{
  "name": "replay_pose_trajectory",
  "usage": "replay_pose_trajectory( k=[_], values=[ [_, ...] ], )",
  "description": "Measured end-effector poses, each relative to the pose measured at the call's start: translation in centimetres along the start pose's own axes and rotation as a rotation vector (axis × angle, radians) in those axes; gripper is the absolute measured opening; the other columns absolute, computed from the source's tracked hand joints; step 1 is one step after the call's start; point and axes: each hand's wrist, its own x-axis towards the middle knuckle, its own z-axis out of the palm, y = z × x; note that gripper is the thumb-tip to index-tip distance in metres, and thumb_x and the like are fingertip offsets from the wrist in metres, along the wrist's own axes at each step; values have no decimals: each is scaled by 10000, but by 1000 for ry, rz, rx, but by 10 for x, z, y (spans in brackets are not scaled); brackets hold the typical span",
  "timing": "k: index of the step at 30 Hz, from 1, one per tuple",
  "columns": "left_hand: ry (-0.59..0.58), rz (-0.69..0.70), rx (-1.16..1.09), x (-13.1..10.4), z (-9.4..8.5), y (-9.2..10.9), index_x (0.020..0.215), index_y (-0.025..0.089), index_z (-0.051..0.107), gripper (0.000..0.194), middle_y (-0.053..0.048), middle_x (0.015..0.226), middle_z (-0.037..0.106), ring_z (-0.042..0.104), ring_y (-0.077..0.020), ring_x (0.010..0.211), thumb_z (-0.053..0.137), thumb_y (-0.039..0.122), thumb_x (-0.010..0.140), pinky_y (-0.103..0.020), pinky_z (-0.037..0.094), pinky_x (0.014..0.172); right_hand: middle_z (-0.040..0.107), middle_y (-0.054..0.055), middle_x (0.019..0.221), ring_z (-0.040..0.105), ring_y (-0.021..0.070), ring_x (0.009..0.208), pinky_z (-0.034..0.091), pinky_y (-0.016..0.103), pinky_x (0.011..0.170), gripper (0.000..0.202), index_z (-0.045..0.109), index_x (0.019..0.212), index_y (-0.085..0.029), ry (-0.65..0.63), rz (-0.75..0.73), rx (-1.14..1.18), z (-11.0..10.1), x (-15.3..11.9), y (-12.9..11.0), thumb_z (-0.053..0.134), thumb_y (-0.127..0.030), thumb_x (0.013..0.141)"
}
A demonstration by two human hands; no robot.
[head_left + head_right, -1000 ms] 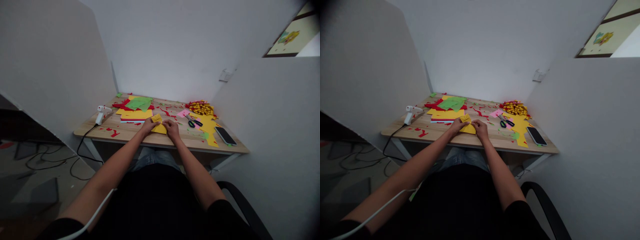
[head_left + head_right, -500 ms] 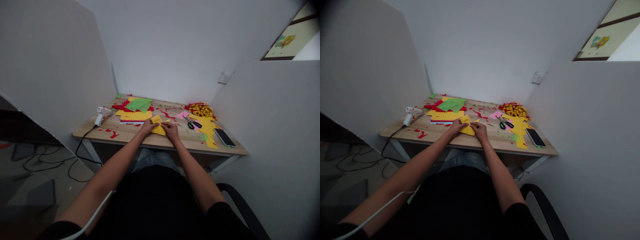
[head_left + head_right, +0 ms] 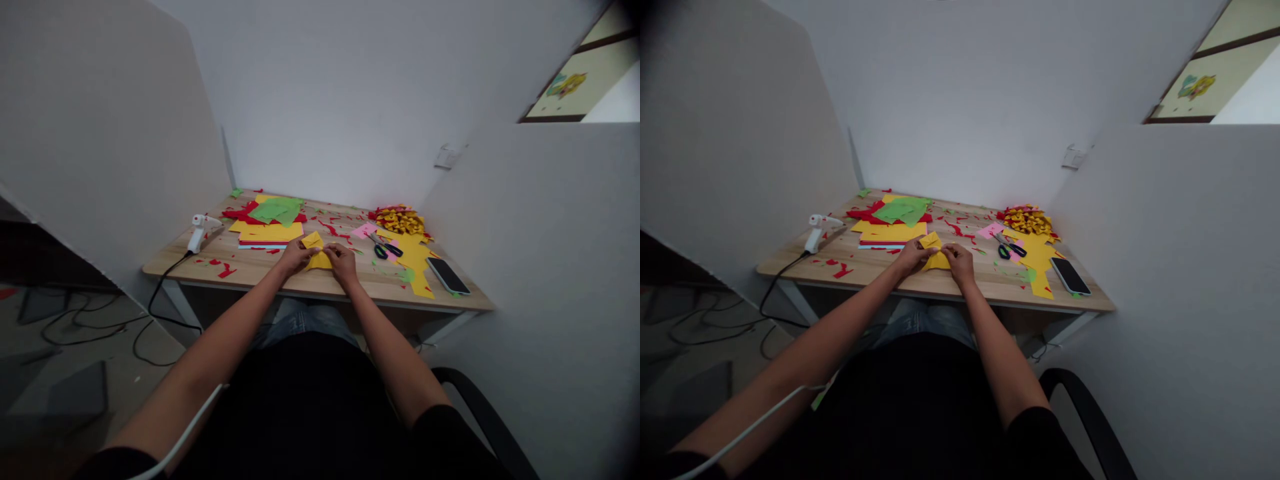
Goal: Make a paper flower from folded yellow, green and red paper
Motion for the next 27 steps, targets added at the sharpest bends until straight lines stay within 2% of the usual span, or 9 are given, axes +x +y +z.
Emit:
replay_pose_trajectory(
  k=[10,18,22,27],
  values=[
    [128,51,12,5,-6,-4,875,169,574,549,2,742,670,642,-174,711,915,349,483,-281,506,684,680,63,1097,675,175,885,588,361,776,247,643,1145,-166,17,27,30,-1,0,-4,619,-341,972],
    [60,1,-5,1,1,1,888,169,565,570,13,741,662,614,-137,635,917,313,464,-266,505,627,656,84,1204,667,209,997,578,413,856,282,630,1201,-177,-5,8,20,-4,2,-5,616,-343,974],
    [77,-4,-9,-1,2,3,932,168,561,630,13,752,675,627,-148,656,928,317,443,-285,520,654,653,86,1213,665,214,1010,576,420,863,291,627,1209,-175,1,-2,18,-3,1,-7,618,-344,972],
    [103,2,-10,-2,2,3,899,173,553,613,25,712,661,624,-149,649,932,325,442,-290,521,668,656,85,1205,666,211,1004,577,416,860,282,632,1198,-175,6,4,11,-2,0,-6,619,-343,972]
  ],
)
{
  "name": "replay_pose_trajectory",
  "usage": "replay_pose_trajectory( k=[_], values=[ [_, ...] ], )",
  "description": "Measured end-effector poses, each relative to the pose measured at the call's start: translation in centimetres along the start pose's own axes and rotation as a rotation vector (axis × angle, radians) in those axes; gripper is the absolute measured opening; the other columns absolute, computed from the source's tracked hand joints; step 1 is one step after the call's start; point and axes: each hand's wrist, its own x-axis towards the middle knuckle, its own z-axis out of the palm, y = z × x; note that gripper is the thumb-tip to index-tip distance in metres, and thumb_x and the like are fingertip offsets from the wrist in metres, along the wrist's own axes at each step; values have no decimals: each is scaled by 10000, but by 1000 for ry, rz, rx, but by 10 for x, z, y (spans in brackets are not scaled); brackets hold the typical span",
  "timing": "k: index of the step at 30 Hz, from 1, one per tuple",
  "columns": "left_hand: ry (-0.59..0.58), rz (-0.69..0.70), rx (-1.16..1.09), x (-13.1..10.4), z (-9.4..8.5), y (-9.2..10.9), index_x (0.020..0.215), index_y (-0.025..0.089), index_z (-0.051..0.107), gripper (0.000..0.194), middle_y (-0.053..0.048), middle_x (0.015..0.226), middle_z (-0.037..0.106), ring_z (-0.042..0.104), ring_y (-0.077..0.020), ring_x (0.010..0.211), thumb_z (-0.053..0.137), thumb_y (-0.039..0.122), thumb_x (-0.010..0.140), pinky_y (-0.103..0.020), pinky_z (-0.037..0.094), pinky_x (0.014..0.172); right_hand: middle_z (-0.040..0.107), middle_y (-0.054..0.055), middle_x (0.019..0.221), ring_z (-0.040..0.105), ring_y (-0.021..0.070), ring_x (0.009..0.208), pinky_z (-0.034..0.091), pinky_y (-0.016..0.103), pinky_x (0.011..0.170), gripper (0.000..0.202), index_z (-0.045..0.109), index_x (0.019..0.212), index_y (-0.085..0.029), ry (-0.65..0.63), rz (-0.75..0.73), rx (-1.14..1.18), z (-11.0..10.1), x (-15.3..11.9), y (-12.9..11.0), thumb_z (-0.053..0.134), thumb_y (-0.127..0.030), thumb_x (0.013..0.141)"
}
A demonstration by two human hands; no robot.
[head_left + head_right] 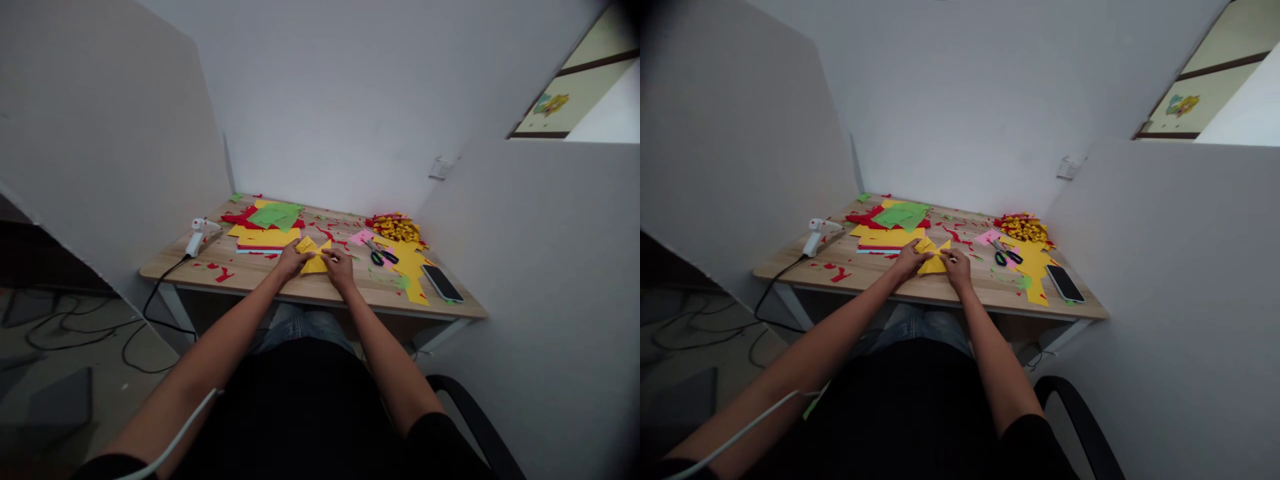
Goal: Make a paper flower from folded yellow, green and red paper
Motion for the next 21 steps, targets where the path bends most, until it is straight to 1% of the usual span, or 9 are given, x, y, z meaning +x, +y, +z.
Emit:
replay_pose_trajectory(
  k=[5,9,10,11,13,15,18,21],
  values=[
    [-16,-7,11,1,-1,-2,922,164,585,610,14,746,682,631,-147,653,935,294,440,-271,515,647,650,87,1218,663,219,1017,574,427,869,300,623,1215,-173,16,25,-19,2,2,5,619,-347,971],
    [-2,0,23,3,-2,-5,900,161,591,559,27,723,671,624,-139,630,936,273,474,-254,507,615,650,86,1217,663,219,1018,574,426,868,297,625,1212,-174,8,20,-26,2,2,4,619,-347,971],
    [-1,-1,27,3,-2,-6,905,158,594,521,27,727,669,625,-136,629,926,270,520,-257,513,616,651,86,1213,664,218,1015,575,423,865,294,626,1208,-173,1,14,-26,1,1,3,620,-346,970],
    [-2,-3,31,3,-2,-6,918,152,600,458,23,743,669,627,-133,635,902,275,596,-262,523,622,653,86,1211,664,217,1014,576,421,863,290,628,1204,-173,-8,6,-25,1,1,2,621,-344,970],
    [-7,-9,41,4,-3,-6,964,138,616,293,5,803,670,635,-127,666,792,293,789,-277,545,642,654,85,1209,664,214,1012,576,419,863,283,631,1198,-174,-25,-7,-25,1,0,1,620,-343,971],
    [-9,-12,52,4,-3,-6,1015,128,629,204,-16,872,668,642,-124,708,666,304,918,-287,561,660,654,85,1210,665,213,1010,576,418,864,281,632,1198,-176,-35,-13,-25,1,-1,1,619,-343,972],
    [-6,-12,62,4,-4,-8,1069,127,631,217,-31,929,664,644,-129,749,628,307,949,-291,571,672,652,87,1216,665,215,1012,575,422,867,291,627,1209,-176,-36,-5,-26,3,0,2,619,-345,972],
    [-14,-13,65,4,-4,-11,1068,127,629,207,-23,909,659,637,-122,726,637,293,943,-282,566,659,648,89,1226,663,217,1018,575,425,870,299,622,1220,-177,-31,7,-31,4,0,5,617,-346,973]
  ],
)
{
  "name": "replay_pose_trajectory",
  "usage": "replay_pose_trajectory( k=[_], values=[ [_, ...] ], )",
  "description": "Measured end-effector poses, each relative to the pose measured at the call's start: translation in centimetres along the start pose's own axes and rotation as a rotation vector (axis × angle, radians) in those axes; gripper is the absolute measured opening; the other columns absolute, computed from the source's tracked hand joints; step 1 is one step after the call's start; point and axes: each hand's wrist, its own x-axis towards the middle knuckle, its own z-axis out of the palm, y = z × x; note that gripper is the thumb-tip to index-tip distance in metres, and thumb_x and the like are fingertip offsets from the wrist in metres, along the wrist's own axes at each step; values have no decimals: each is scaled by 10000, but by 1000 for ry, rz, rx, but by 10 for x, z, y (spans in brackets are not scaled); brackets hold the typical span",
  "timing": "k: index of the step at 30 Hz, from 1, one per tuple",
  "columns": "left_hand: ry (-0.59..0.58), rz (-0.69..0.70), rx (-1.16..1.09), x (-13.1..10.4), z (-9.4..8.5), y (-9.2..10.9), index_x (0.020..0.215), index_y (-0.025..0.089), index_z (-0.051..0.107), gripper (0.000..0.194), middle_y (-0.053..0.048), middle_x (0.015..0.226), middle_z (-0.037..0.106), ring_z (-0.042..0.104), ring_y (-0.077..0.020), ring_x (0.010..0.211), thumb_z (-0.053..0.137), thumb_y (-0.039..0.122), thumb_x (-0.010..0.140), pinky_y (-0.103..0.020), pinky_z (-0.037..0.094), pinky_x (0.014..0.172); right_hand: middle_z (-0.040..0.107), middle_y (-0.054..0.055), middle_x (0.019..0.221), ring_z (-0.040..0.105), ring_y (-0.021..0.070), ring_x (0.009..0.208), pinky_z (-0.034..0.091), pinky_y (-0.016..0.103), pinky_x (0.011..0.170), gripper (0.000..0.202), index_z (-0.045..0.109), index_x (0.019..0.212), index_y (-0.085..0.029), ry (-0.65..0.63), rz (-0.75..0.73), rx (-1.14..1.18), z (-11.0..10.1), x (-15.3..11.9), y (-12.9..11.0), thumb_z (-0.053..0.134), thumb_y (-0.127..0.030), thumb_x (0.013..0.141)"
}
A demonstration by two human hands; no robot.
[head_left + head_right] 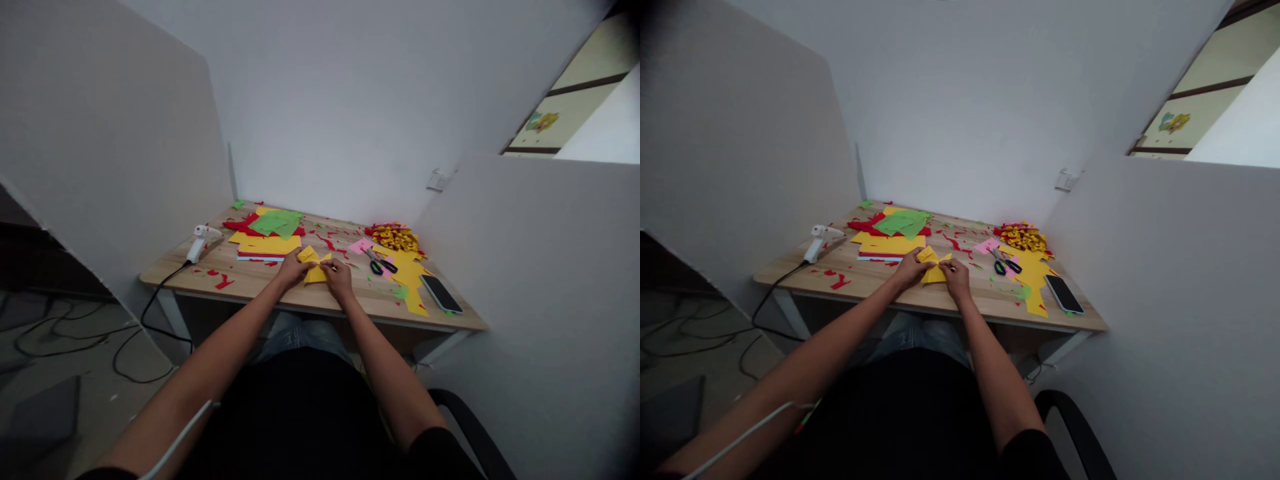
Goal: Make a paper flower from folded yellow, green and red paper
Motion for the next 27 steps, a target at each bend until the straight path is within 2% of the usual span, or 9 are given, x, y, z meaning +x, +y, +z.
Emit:
replay_pose_trajectory(
  k=[4,9,12,20,27],
  values=[
    [-4,4,22,0,0,-2,1067,127,630,215,-26,917,661,635,-123,727,636,303,944,-283,565,660,648,88,1222,664,219,1017,574,427,868,304,620,1222,-173,14,-10,-8,0,0,0,619,-346,972],
    [78,24,74,4,-3,-1,1190,143,611,313,-82,1124,653,660,-184,922,616,347,953,-370,585,787,658,81,1186,670,207,978,584,405,834,292,625,1203,-172,29,-29,13,2,-1,0,620,-348,970],
    [117,26,94,6,-5,-2,1227,150,598,340,-93,1175,641,655,-202,974,616,349,952,-397,582,824,663,79,1171,673,204,965,586,401,826,290,628,1196,-167,18,-31,19,4,0,1,624,-347,969],
    [45,-13,116,3,-7,-2,1171,139,617,291,-74,1096,659,661,-178,903,629,323,946,-362,586,778,650,87,1219,661,222,1030,569,434,882,294,629,1205,-173,55,-58,-27,0,2,4,624,-346,968],
    [38,-36,136,3,-8,-1,1233,151,599,347,-98,1202,635,651,-214,1010,618,350,950,-417,576,853,652,85,1215,659,218,1025,566,431,885,280,635,1193,-178,99,-118,-66,0,1,-1,616,-349,972]
  ],
)
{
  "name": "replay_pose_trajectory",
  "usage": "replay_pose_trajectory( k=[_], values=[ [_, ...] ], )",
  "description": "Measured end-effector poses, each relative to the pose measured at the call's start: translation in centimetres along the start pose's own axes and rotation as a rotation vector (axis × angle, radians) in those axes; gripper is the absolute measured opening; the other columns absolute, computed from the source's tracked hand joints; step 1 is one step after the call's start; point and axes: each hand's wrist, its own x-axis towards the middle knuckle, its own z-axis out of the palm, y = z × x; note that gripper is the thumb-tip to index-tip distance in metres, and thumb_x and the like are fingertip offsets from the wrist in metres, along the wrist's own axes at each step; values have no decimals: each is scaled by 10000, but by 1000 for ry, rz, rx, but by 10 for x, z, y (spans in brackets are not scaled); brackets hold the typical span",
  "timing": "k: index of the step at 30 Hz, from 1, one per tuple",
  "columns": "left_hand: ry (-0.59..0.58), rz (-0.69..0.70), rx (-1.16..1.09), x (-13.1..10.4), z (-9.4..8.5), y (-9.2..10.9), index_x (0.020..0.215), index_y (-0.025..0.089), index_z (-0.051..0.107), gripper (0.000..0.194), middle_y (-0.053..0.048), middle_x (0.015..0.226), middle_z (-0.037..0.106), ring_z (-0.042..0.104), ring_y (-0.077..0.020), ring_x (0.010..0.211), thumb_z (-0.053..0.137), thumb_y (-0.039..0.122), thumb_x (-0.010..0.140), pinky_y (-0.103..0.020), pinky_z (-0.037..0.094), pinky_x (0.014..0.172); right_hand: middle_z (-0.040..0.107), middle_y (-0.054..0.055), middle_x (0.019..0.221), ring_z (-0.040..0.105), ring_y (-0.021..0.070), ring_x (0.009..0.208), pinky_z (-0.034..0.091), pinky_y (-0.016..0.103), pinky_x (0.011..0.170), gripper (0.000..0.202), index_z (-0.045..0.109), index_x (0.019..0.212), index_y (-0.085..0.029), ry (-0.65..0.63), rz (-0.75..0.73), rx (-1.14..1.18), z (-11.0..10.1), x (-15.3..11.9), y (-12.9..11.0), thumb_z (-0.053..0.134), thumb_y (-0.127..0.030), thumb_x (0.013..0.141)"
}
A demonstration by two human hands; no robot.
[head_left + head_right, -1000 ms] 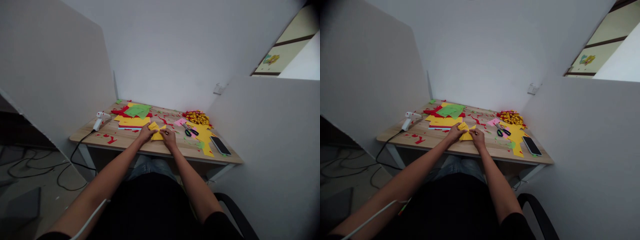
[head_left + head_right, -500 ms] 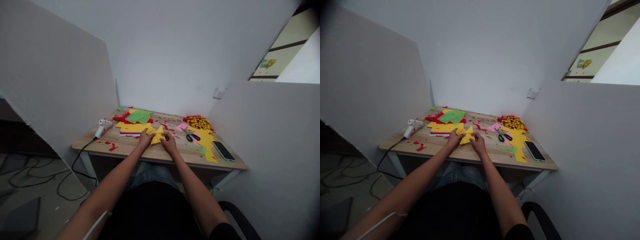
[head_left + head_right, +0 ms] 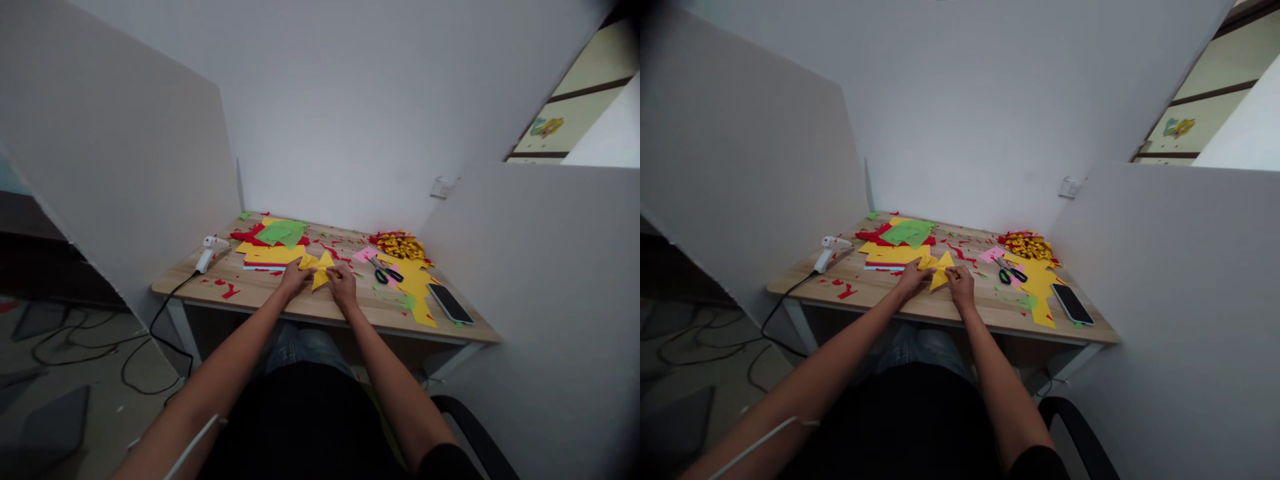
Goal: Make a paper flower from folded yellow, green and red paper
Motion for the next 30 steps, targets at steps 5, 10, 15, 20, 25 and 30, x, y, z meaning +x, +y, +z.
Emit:
replay_pose_trajectory(
  k=[5,10,15,20,25,30],
  values=[
    [-34,-24,16,0,-1,0,1249,155,594,362,-104,1233,625,644,-226,1043,617,357,950,-435,568,878,660,82,1196,657,224,1041,557,444,902,272,643,1169,-169,-14,-31,23,1,-2,-5,631,-346,963],
    [-82,-57,46,1,-2,-2,1247,154,595,359,-104,1234,625,643,-226,1046,619,353,949,-437,567,881,662,80,1180,669,211,990,576,418,854,288,631,1189,-166,0,1,56,2,-2,0,624,-350,968],
    [-96,-78,47,3,-3,-4,1240,153,598,354,-102,1221,630,647,-221,1032,618,354,950,-429,571,870,652,86,1209,665,214,1006,575,421,863,293,626,1208,-174,9,17,51,2,1,6,618,-348,972],
    [-56,-57,11,2,-2,-4,1250,155,593,362,-104,1232,625,644,-225,1041,617,356,950,-434,569,876,665,77,1162,673,199,952,585,393,818,286,630,1190,-168,-42,3,31,0,-1,-2,620,-351,970],
    [-25,-38,-2,2,-1,-2,1255,156,591,366,-105,1238,623,643,-227,1047,616,356,950,-437,568,880,685,57,1071,673,172,865,582,366,779,259,644,1144,-165,-82,-28,0,2,-6,-8,628,-352,965],
    [3,-17,26,1,2,1,1261,157,588,370,-106,1247,619,641,-230,1055,617,355,950,-441,567,885,675,69,1122,670,192,939,578,391,824,249,647,1135,-165,-23,-12,-46,2,-4,-2,618,-350,971]
  ],
)
